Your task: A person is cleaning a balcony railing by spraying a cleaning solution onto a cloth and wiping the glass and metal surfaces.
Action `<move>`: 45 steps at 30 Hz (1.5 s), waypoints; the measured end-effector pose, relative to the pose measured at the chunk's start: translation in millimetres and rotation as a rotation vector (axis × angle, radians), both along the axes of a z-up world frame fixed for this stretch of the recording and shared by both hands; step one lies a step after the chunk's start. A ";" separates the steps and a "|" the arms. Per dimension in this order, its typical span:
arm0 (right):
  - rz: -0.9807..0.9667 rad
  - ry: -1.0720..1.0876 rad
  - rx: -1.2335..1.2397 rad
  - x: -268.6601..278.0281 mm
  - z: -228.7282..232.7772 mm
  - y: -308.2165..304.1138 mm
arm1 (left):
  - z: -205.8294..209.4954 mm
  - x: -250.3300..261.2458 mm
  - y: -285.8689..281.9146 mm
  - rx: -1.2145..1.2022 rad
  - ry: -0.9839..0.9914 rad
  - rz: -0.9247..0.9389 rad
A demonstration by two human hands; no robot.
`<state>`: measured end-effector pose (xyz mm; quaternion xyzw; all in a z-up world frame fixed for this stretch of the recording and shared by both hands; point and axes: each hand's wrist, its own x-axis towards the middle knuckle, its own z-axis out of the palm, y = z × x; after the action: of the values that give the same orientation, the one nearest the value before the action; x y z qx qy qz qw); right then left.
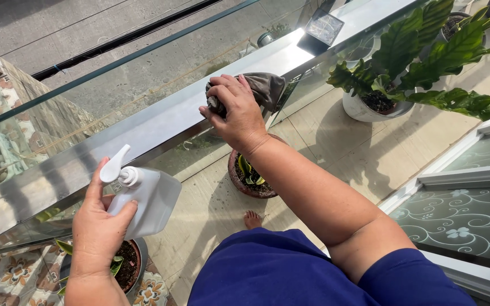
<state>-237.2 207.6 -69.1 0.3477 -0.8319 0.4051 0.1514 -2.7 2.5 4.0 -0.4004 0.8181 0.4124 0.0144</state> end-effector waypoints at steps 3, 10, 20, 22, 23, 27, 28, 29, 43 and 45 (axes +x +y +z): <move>0.049 0.073 0.152 30.2 -4.7 -29.5 | -0.3 -1.3 2.3 -0.030 -0.031 0.001; 0.361 0.156 0.224 -8.5 0.5 6.5 | 1.1 -2.3 20.5 -0.132 0.027 -0.072; -0.345 0.181 0.234 -40.3 -7.1 35.9 | -38.5 44.4 52.7 0.098 0.210 -0.071; -0.294 0.193 0.203 -8.4 -14.4 13.0 | -44.4 48.8 54.2 0.097 0.260 -0.067; -0.143 0.220 0.169 11.5 -18.9 2.8 | -45.3 50.7 51.8 0.002 0.175 -0.100; 0.246 0.041 -0.143 70.5 5.8 1.2 | -48.9 61.6 40.8 -0.235 0.131 -0.233; 0.258 0.044 -0.146 77.8 0.3 4.1 | -46.3 62.3 39.7 -0.239 0.132 -0.222; 0.187 -0.465 -0.307 88.5 -6.0 8.5 | -44.1 66.4 39.8 -0.326 0.034 -0.273; -0.089 -1.710 -0.839 168.2 -122.7 -8.0 | -81.7 76.3 49.6 -0.628 -0.361 -0.756; -0.064 -1.626 -0.782 175.0 -122.5 -4.0 | -36.1 61.0 48.6 -0.132 -0.531 -0.676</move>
<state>-62.2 203.6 -191.6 -0.1458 -0.4943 0.7754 -0.3649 58.2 51.1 -32.1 -0.2024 0.8957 0.2143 0.3328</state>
